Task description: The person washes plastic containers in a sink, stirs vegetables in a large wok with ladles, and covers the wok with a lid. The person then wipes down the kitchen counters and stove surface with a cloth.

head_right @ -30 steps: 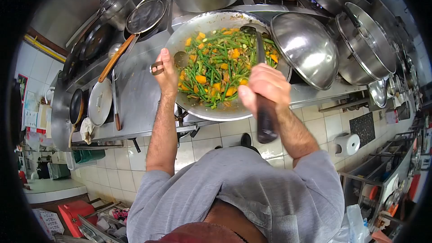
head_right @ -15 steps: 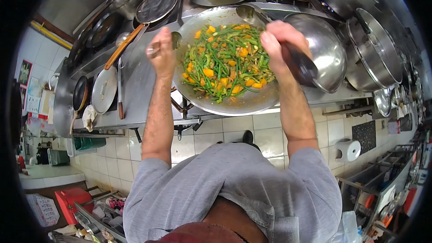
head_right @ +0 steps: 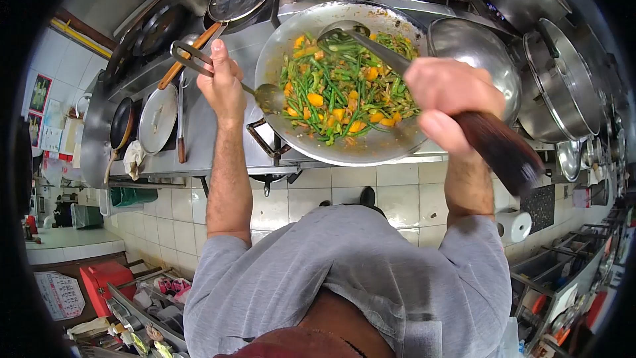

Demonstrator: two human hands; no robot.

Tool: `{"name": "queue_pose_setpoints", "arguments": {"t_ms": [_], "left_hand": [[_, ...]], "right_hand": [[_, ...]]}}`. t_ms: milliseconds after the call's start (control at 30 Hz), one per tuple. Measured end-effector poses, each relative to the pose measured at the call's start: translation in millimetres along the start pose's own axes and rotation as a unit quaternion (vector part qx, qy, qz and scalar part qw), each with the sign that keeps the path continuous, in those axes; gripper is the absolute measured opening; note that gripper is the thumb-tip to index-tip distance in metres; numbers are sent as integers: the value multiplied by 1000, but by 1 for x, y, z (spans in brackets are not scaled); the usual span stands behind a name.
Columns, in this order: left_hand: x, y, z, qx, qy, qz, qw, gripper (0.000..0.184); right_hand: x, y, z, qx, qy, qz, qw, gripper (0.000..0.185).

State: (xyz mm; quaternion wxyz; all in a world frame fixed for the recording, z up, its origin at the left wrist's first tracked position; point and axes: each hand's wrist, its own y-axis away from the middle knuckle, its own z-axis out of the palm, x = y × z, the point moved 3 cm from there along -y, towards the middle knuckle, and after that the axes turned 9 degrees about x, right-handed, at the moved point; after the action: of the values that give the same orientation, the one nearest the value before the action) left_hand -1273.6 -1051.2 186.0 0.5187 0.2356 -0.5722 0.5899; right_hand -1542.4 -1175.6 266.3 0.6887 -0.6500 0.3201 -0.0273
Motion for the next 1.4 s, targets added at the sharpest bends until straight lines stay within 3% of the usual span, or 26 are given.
{"name": "queue_pose_setpoints", "arguments": {"t_ms": [33,167,200,233,300,367,433,500,567,667,733,767,800,900,967,1100,1200,1300,1367,1400], "left_hand": [[-5,4,2,13,45,-68,997,44],[-46,33,17,85,118,-132,980,42],[-49,38,25,84,119,-134,980,42],[-51,43,34,63,103,-116,986,40],[-54,46,47,36,90,-102,990,39],[-48,44,55,-40,91,-3,995,36],[-26,43,52,-77,118,-50,989,34],[-14,35,40,-91,113,45,988,34],[8,32,25,-94,122,54,987,36],[22,45,10,-186,217,33,958,35],[17,62,10,-208,208,49,954,35],[-1,71,13,-204,173,37,963,35],[-19,80,19,-176,181,15,968,35],[-35,74,45,-152,176,-18,972,35],[-26,71,50,-163,168,-24,972,36],[18,67,31,-222,191,38,956,36],[20,87,27,-252,327,-2,911,21],[22,122,47,-257,202,96,940,25],[-7,137,63,-289,153,218,920,37],[-9,137,69,-283,144,211,925,38]], "right_hand": [[-12,-3,2,-11,5,-9,1000,18],[-44,4,5,25,-1,-51,998,18],[-51,4,3,-12,-13,-54,998,20],[-58,5,3,-49,-23,-58,997,22],[-68,5,2,-31,4,-55,998,21],[-76,6,-6,-3,30,-66,997,20],[-95,6,-20,47,61,-80,994,20],[-117,2,-28,72,74,-80,991,19],[-143,8,-39,77,80,-75,991,18],[-155,16,-36,65,69,-50,994,18],[-142,24,-26,74,48,-22,996,17],[-128,29,-20,71,142,3,987,18],[-109,35,-6,135,194,-17,971,18],[-96,32,7,96,136,-33,986,16],[-101,22,0,152,166,-27,974,12],[-151,19,-26,121,98,-76,985,5],[-143,17,-23,123,135,-69,981,7],[-74,32,-9,150,197,-83,965,8],[-33,40,3,129,189,-55,972,13],[-26,37,5,129,188,-55,972,13]]}}
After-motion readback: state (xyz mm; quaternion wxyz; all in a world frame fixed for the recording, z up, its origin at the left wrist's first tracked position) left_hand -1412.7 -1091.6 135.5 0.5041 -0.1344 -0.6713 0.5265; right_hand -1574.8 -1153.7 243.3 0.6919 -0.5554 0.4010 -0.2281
